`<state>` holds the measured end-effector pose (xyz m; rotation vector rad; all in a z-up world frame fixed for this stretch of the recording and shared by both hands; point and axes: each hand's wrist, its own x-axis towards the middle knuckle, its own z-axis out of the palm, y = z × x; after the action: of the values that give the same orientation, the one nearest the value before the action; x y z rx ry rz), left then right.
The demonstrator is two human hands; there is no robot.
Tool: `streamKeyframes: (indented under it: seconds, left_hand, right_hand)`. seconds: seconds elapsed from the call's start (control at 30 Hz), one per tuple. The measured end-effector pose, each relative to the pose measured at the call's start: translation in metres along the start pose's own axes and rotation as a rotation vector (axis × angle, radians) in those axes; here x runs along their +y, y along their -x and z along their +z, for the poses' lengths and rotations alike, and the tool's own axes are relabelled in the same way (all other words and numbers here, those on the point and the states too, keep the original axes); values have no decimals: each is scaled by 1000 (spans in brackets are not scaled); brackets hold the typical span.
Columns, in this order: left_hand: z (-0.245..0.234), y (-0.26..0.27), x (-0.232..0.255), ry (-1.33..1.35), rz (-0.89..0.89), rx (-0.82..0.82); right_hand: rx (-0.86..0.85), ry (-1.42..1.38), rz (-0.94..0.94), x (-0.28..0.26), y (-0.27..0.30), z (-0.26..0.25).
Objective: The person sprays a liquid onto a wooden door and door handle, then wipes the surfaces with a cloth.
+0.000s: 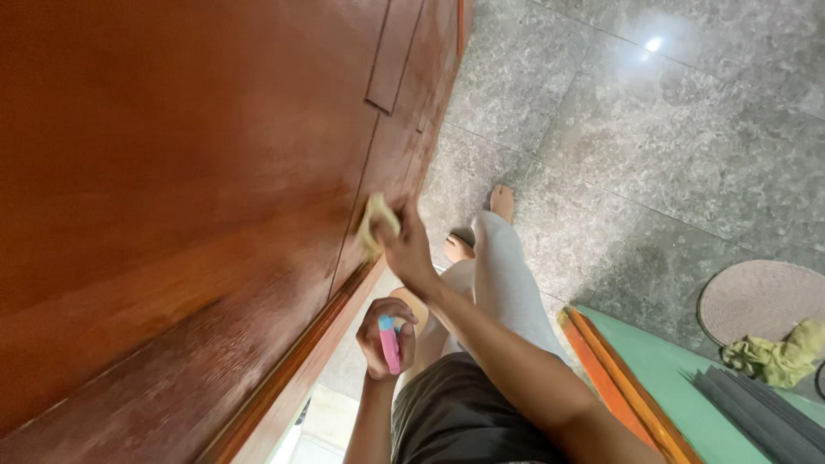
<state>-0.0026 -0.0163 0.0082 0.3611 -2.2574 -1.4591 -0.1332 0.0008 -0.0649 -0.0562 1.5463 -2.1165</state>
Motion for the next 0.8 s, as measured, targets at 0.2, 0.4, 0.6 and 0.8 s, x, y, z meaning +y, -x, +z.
streamKeyframes:
  seconds: [0.2, 0.4, 0.6, 0.8]
  left_hand:
    - [31, -27, -10, -39, -5, -2]
    - [52, -59, -21, -29, -45, -26]
    - [69, -104, -31, -47, -133, -24]
    - [91, -149, -38, -46, -73, -6]
  right_hand:
    - [372, 144, 37, 86, -104, -23]
    - [444, 89, 307, 146, -155, -59]
    - [447, -15, -222, 56, -192, -45]
    - [477, 105, 182, 77, -212, -67]
